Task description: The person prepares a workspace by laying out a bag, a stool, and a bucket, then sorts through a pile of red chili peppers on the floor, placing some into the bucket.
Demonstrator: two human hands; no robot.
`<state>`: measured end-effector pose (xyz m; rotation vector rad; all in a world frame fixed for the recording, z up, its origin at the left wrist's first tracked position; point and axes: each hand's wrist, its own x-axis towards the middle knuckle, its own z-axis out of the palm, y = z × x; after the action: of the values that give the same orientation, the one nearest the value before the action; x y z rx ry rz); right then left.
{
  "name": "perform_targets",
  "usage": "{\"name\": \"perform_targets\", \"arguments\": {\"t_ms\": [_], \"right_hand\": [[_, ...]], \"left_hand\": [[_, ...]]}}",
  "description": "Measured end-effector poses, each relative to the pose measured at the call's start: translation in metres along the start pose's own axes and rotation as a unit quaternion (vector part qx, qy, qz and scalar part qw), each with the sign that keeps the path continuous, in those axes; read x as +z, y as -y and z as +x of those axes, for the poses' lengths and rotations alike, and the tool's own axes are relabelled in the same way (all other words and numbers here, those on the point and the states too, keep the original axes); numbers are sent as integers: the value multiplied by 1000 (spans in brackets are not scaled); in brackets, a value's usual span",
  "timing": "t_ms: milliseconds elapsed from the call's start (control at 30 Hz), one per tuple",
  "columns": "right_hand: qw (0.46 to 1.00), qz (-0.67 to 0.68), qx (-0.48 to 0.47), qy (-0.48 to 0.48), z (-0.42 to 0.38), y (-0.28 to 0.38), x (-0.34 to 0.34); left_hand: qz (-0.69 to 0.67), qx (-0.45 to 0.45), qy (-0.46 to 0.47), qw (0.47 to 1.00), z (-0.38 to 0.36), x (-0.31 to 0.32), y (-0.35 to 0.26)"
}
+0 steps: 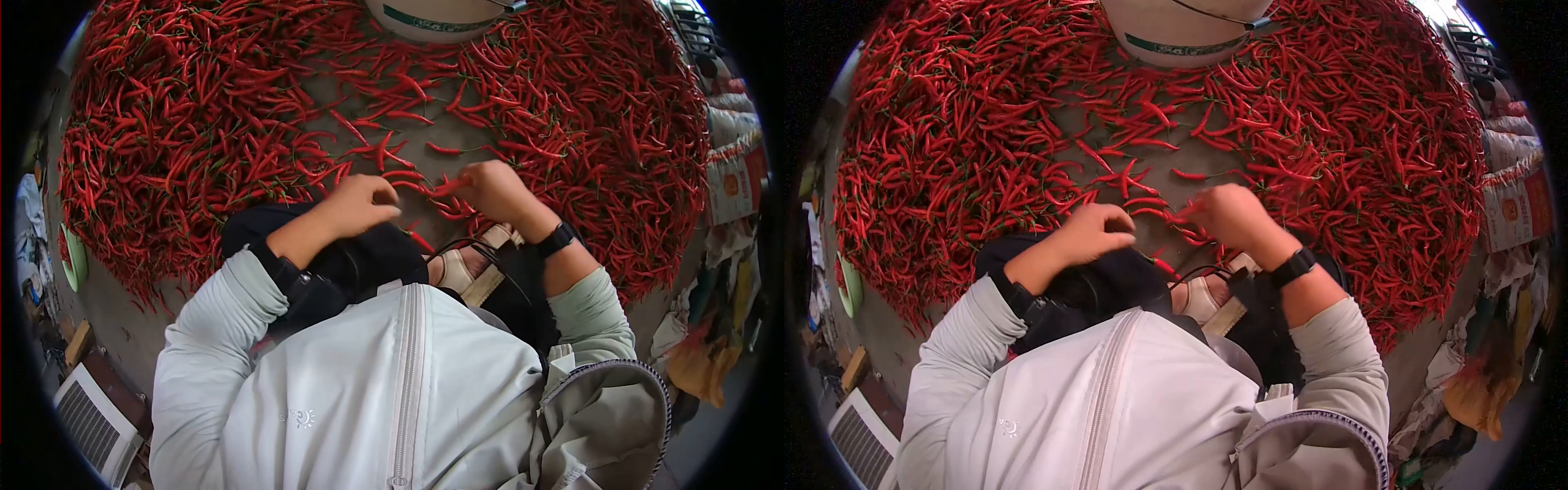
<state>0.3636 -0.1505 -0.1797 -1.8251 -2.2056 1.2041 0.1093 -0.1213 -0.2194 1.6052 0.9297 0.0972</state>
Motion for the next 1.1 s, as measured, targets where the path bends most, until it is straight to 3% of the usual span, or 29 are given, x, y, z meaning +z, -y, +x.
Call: {"name": "perform_targets", "arguments": {"t_ms": [33,100,167,200,233,267,333,400,467,500,567,600,667,733,867,933,967,1033,1100], "right_hand": [[1000,9,16,-16,3,-9,-1],[999,18,29,-31,13,-25,4],[986,151,59,-27,23,-36,13],[986,151,59,-26,25,-32,13],[965,247,84,0,29,-26,14],[934,340,108,26,31,-21,15],[924,358,129,35,36,-19,20],[914,375,148,46,40,-18,21],[844,497,178,97,40,-19,16],[844,496,180,96,41,-29,23],[848,527,25,44,45,-55,40],[849,525,27,44,42,-52,35],[712,685,128,81,37,-46,24],[709,688,138,70,30,-37,15],[701,700,130,36,22,-28,10],[707,699,98,29,24,-38,20],[713,697,68,20,25,-42,24],[701,712,49,19,26,-33,28],[688,725,34,18,26,-15,33]], "left_hand": [[65,-49,-28,996,0,-10,-5],[176,-32,-79,981,9,-26,5],[214,-26,-95,972,19,-35,11],[226,-1,-134,965,25,-34,16],[237,24,-173,956,30,-33,20],[235,23,-172,956,36,-29,25],[267,100,-190,939,47,-16,26],[318,113,-168,926,56,-2,27],[369,131,-144,909,61,1,27],[400,110,-133,900,64,3,29],[426,93,-123,891,70,7,32],[410,90,-144,896,71,6,34],[394,87,-166,900,71,5,37],[348,123,-202,907,66,0,29],[222,110,-240,938,58,-2,10],[-77,-33,-130,988,55,-5,-3],[-76,-34,-132,988,53,0,-8],[-381,-32,-124,916,46,13,-17],[-354,-31,-106,929,40,16,-25]]}}
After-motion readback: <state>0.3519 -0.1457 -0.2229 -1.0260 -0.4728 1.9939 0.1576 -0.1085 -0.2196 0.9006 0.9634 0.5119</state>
